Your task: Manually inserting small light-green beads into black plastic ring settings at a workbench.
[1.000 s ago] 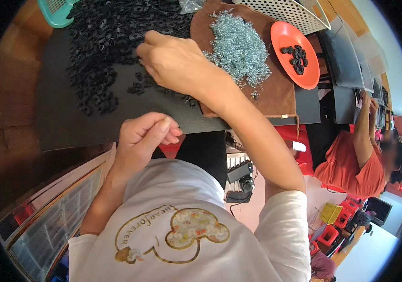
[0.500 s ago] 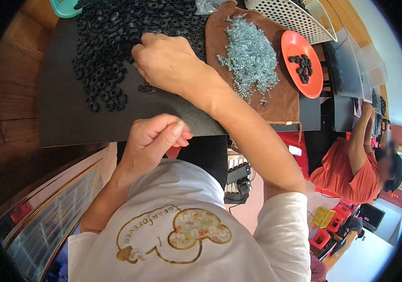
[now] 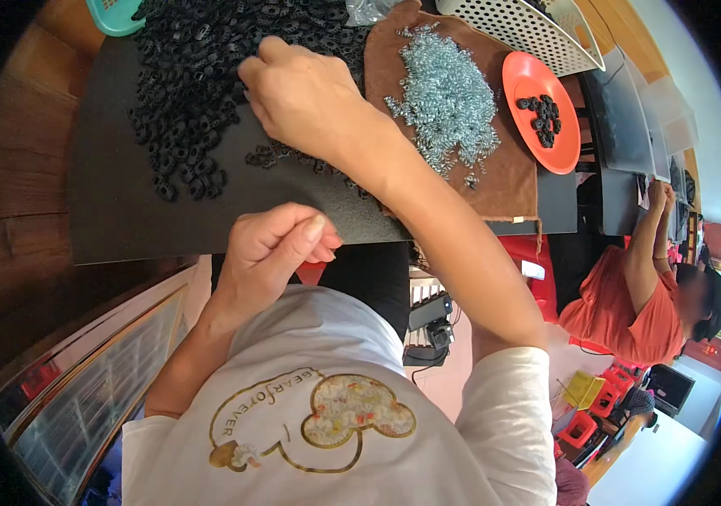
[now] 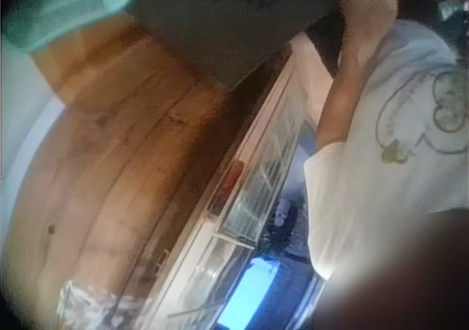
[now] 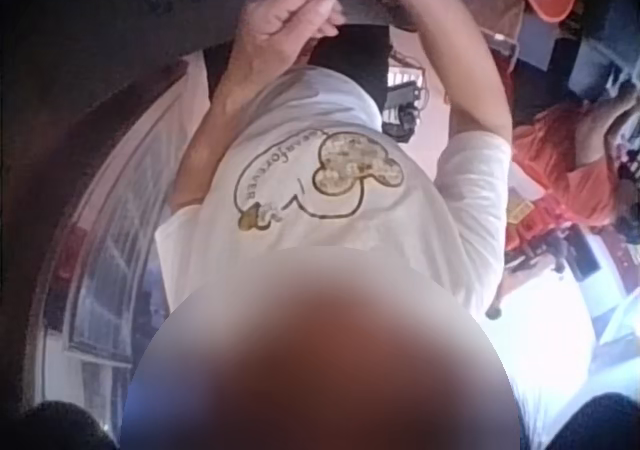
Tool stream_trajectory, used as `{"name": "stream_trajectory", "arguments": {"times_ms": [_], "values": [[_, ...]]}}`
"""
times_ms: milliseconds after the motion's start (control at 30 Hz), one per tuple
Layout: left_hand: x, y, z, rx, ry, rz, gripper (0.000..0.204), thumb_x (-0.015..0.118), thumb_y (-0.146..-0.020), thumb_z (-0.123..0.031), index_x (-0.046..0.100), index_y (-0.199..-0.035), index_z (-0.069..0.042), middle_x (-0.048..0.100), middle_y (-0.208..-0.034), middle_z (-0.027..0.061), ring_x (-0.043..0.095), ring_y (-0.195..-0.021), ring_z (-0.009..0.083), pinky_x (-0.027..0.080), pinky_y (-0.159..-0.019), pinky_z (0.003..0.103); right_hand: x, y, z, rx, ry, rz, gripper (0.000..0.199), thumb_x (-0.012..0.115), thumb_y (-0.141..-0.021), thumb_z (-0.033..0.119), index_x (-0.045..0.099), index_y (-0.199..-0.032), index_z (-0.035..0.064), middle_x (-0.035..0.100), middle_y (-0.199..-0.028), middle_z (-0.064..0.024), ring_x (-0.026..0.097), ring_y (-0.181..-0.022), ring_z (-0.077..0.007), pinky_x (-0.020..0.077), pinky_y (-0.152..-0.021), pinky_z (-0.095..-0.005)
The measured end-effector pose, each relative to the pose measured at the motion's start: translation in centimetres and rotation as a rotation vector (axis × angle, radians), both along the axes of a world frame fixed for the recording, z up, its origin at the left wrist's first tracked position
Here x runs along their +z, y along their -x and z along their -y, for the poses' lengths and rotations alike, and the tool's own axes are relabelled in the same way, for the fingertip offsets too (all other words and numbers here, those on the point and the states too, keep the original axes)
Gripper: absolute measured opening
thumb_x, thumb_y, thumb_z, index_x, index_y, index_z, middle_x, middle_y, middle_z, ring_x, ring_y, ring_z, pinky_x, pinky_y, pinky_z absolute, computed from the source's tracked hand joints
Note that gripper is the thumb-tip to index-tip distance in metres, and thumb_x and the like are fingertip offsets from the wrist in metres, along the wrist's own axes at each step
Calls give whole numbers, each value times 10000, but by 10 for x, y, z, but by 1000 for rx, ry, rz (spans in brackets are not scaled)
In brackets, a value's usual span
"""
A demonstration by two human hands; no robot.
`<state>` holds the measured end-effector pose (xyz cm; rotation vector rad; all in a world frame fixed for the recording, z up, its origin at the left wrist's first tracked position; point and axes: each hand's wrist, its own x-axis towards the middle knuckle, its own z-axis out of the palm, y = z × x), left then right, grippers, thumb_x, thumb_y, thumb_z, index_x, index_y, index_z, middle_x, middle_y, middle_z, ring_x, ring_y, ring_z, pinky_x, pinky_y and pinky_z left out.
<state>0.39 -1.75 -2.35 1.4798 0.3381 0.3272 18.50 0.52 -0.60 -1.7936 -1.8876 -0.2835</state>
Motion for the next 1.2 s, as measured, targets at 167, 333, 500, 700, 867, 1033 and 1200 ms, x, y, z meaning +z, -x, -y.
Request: {"name": "stream_trajectory", "arguments": {"times_ms": [167,333,500,700,867,1033,1200], "values": [[-2,0,1,21,14,12,262,523,-992,-183,648,-907,31,692,-801,66,644,-688,94,518,-640,233,-5,0,-19,-27,49,25,203,644,-841,157,625,-1030,85,548,-905,-98,619,-834,-310,512,-640,-410],[1,2,-3,25,28,-5,274,521,-993,-193,654,-897,27,681,-762,54,629,-662,80,501,-598,217,3,3,-3,36,159,48,135,602,-810,124,663,-900,45,589,-873,-132,643,-822,-312,538,-644,-418],[3,2,-4,5,80,-23,285,519,-991,-206,655,-901,28,683,-774,59,639,-677,90,508,-610,225,11,4,-9,-13,231,41,122,615,-778,103,668,-862,32,602,-884,-142,653,-846,-321,548,-672,-428],[6,1,-5,4,120,-29,288,513,-993,-199,650,-908,40,694,-820,85,659,-723,111,530,-677,247,1,5,-22,-20,260,64,122,639,-811,137,638,-894,47,571,-875,-113,627,-767,-330,529,-637,-425],[6,3,-8,15,182,-44,281,493,-1001,-177,644,-923,46,693,-850,102,661,-745,125,533,-689,256,17,12,13,46,168,-137,110,622,-814,113,650,-873,25,561,-827,-138,622,-767,-338,508,-625,-451],[6,2,-8,170,518,74,337,448,-1035,-265,598,-1049,36,677,-945,110,656,-796,142,536,-714,264,28,13,69,103,50,-454,212,679,-781,11,642,-986,-26,550,-793,-131,595,-679,-285,478,-587,-367],[13,-6,-10,228,423,126,375,440,-1036,-319,599,-1097,14,656,-919,68,611,-790,104,506,-727,243,37,28,98,75,-4,-243,288,680,-719,62,634,-992,-17,514,-759,-77,586,-627,-227,491,-510,-338]]}}
